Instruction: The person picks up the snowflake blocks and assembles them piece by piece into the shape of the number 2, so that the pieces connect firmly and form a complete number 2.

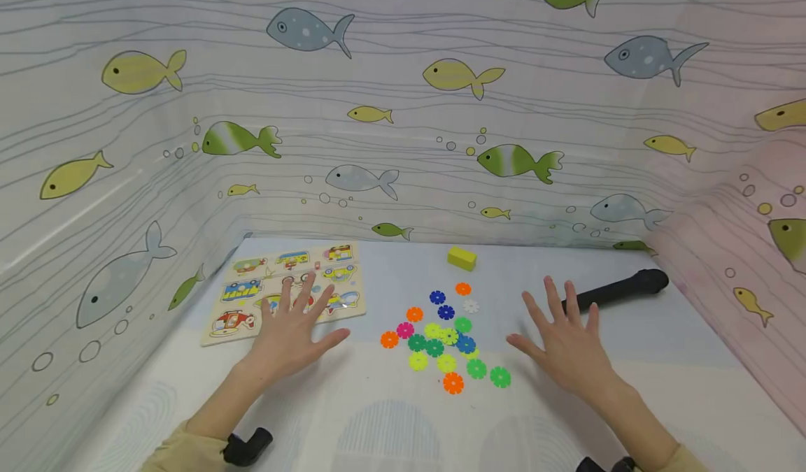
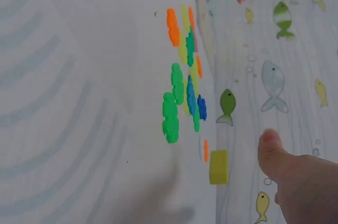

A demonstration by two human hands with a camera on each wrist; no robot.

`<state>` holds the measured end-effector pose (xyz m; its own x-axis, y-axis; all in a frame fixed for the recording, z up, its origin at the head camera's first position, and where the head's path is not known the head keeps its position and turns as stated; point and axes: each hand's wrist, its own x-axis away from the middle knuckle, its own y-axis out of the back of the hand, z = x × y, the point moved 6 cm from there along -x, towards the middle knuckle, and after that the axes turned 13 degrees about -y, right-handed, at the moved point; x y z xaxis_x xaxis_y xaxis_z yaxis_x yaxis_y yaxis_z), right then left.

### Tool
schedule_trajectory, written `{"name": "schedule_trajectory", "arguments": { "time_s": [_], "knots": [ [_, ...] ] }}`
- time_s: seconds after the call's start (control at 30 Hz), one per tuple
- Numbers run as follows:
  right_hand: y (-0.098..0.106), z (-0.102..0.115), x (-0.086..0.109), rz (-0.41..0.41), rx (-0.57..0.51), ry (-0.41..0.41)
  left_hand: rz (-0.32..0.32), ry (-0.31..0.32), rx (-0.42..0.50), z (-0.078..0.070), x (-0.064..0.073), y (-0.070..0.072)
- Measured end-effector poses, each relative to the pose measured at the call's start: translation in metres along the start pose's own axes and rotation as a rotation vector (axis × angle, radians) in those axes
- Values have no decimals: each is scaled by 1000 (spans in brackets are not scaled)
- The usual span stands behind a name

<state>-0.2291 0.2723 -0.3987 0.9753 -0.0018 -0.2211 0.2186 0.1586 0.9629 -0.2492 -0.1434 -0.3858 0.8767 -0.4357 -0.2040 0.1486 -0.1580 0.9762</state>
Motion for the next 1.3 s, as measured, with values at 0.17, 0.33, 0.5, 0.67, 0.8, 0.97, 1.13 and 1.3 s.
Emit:
{"name": "schedule_trajectory", "arguments": {
  "time_s": [0.17,0.33,0.5,0.67,0.8,0.97,1.13,1.3],
  "knots": [
    [-2,9,-4,71,-92,38,18,4,70,-7,-7,-7],
    [-3,16,-5,105,-263,79,18,11,224,-16,-17,-19],
    [-13,15,-6,230,-429,66,23,31,442,-28,-24,-30],
    [-33,14,-6,438,-546,73,95,29,627,-37,-32,-43],
    [-43,15,-4,524,-590,80,127,2,675,-46,-39,-51],
    [-49,17,-3,546,-589,96,126,-18,630,-52,-42,-60],
    [-49,17,-1,524,-561,124,97,-43,604,-54,-44,-65],
    [-50,17,0,514,-554,140,97,-47,627,-55,-45,-67]
  ]
}}
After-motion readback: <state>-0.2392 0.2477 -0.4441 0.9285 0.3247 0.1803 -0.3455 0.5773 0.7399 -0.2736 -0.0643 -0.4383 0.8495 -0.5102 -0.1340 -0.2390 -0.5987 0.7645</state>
